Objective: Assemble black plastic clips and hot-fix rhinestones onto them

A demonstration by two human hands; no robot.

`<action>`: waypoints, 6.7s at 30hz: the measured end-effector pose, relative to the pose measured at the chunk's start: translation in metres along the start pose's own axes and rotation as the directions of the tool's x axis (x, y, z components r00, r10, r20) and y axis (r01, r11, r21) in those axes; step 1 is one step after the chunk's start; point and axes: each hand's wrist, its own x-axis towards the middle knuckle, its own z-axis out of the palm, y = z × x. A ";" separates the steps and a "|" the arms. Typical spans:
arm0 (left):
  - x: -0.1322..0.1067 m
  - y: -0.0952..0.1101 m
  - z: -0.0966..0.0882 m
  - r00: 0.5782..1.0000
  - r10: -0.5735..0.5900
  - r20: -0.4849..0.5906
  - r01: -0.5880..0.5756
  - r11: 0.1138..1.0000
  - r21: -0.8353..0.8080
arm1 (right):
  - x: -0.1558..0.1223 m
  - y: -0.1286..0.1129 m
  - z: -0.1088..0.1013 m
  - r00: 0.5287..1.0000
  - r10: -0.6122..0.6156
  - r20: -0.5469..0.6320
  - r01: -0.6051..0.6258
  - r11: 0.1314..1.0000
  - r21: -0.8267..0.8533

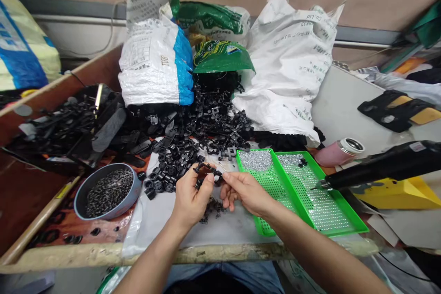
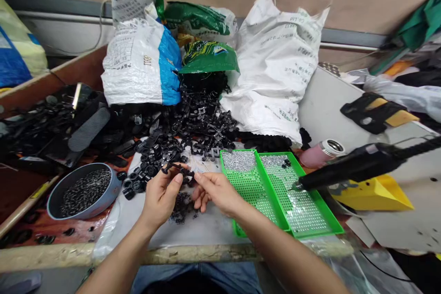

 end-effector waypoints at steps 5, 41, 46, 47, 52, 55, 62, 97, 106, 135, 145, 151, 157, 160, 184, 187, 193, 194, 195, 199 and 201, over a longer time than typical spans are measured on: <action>0.003 -0.002 0.001 0.938 -0.347 -0.010 0.325 0.886 -0.331 | -0.016 0.019 -0.005 0.983 -0.155 0.103 0.173 0.568 -0.805; -0.019 0.013 -0.001 0.898 -0.391 0.202 0.432 0.872 -0.231 | -0.012 -0.004 -0.003 0.793 -0.570 -0.216 0.481 0.803 -0.353; -0.021 0.014 0.000 0.903 -0.382 0.199 0.421 0.878 -0.227 | -0.013 -0.003 -0.002 0.779 -0.596 -0.195 0.471 0.761 -0.447; -0.021 0.015 0.000 0.902 -0.383 0.201 0.424 0.876 -0.232 | -0.014 -0.003 -0.002 0.760 -0.623 -0.186 0.474 0.727 -0.497; -0.019 0.020 0.001 0.892 -0.397 0.217 0.448 0.843 -0.299 | -0.019 -0.003 -0.001 0.579 -0.815 0.025 0.559 0.374 -0.740; -0.019 0.021 0.000 0.878 -0.415 0.238 0.476 0.809 -0.345 | -0.020 -0.003 -0.002 0.501 -0.851 0.158 0.609 0.217 -0.762; -0.022 0.016 -0.004 0.778 -0.492 0.391 0.628 0.631 -0.456 | -0.021 -0.009 -0.006 0.447 -0.850 0.278 0.650 0.095 -0.754; -0.021 0.018 0.002 0.782 -0.462 0.419 0.623 0.600 -0.502 | -0.025 0.000 -0.010 0.781 -0.585 -0.218 0.494 0.793 -0.356; -0.022 0.022 0.007 0.761 -0.497 0.417 0.645 0.516 -0.563 | -0.021 0.010 -0.015 0.896 -0.420 -0.146 0.401 0.905 -0.142; -0.021 0.002 -0.012 0.905 -0.423 0.035 0.394 0.808 -0.438 | 0.005 -0.019 -0.011 0.929 -0.333 0.163 0.370 0.834 -0.408; -0.021 0.013 -0.002 0.930 -0.367 0.029 0.350 0.856 -0.380 | -0.008 -0.017 -0.007 0.949 -0.304 0.089 0.316 0.887 -0.336; -0.021 0.008 0.006 0.911 -0.413 0.007 0.364 0.795 -0.486 | -0.021 -0.009 0.002 0.710 -0.688 0.152 0.553 0.411 -0.725; -0.023 -0.002 0.011 0.886 -0.462 0.032 0.422 0.778 -0.465 | -0.019 0.000 -0.006 0.729 -0.679 0.082 0.515 0.466 -0.719; -0.027 0.001 0.014 0.911 -0.412 0.021 0.399 0.866 -0.301 | -0.019 0.000 -0.007 0.804 -0.594 -0.034 0.397 0.578 -0.713; 0.045 0.016 -0.026 0.977 -0.118 0.175 0.084 0.978 0.190 | -0.016 -0.009 -0.013 0.785 -0.616 -0.067 0.507 0.700 -0.504; 0.022 0.021 -0.007 0.907 -0.290 0.304 0.368 0.898 -0.241 | -0.015 -0.006 -0.010 0.854 -0.505 -0.123 0.452 0.839 -0.303; 0.005 0.007 0.013 0.931 -0.321 0.173 0.364 0.799 -0.479 | -0.028 -0.007 -0.026 0.895 -0.422 -0.147 0.377 0.890 -0.257; 0.004 0.007 0.014 0.917 -0.356 0.179 0.396 0.766 -0.506 | -0.030 -0.011 -0.030 0.888 -0.424 -0.176 0.369 0.887 -0.277; 0.003 0.007 0.014 0.892 -0.395 0.220 0.450 0.723 -0.525 | -0.032 -0.014 -0.033 0.884 -0.420 -0.203 0.355 0.888 -0.293; -0.002 0.015 0.013 0.733 -0.479 0.483 0.680 0.553 -0.482 | -0.035 -0.025 -0.039 0.917 -0.344 -0.202 0.288 0.921 -0.263; -0.004 0.019 0.013 0.696 -0.488 0.527 0.716 0.522 -0.463 | -0.034 -0.027 -0.037 0.935 -0.310 -0.173 0.268 0.936 -0.230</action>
